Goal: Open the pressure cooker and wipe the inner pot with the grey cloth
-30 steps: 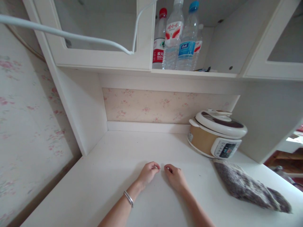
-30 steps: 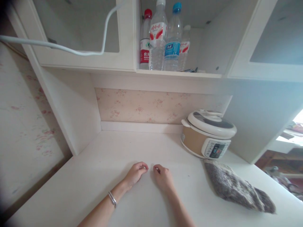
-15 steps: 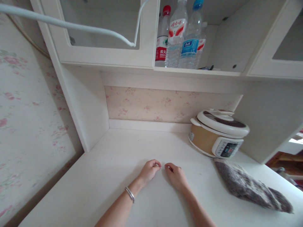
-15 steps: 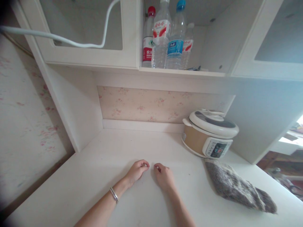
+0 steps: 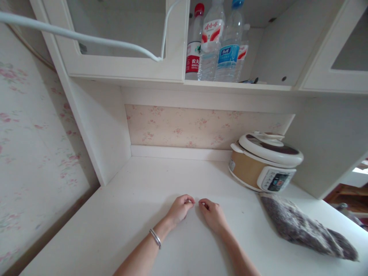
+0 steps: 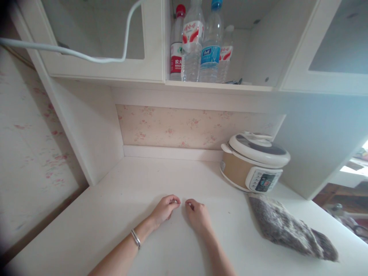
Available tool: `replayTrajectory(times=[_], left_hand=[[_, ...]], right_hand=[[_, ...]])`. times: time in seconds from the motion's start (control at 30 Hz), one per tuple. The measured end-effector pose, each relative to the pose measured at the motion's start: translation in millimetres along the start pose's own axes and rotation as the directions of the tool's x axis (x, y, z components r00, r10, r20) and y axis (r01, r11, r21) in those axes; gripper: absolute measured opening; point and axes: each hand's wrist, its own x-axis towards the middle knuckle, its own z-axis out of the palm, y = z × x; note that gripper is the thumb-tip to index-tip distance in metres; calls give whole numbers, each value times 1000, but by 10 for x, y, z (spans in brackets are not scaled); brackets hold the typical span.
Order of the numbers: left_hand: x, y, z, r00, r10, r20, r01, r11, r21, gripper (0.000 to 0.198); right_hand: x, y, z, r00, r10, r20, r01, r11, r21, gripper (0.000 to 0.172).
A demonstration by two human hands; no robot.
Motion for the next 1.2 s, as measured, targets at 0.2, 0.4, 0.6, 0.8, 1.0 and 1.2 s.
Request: replayTrajectory(times=[0.2,0.4,0.6,0.8,1.0,1.2], left_hand=[[3,19,4,1000,-11,-15,12,1000,28,17],[-8,15,0,1000,1,-13,-1,1000,23,16],[-19,37,-3,1000,-2,-12,2,1000,15,15],[-20,33,-7,1000,2,-6,-2,1000,16,16],[-29,42,-9,1000,4,-5,-4,1000,19,16],[-21,22,-5,1000,25,-3,-25,999,37,16]], right_hand=[[6,25,15,1000,6,16,-6,1000,1,34],[-17,15,11,1000,-10,27,11,999,-46,33],[-32,-12,-4,999,-10,41,12,998,-53,33],[-30,8,10,999,-16,41,18,999,-51,34],[-31,4,8,999,-19,41,22,997,-70,32],[-37,-20,-4,998,-26,52,29,998,-61,32]])
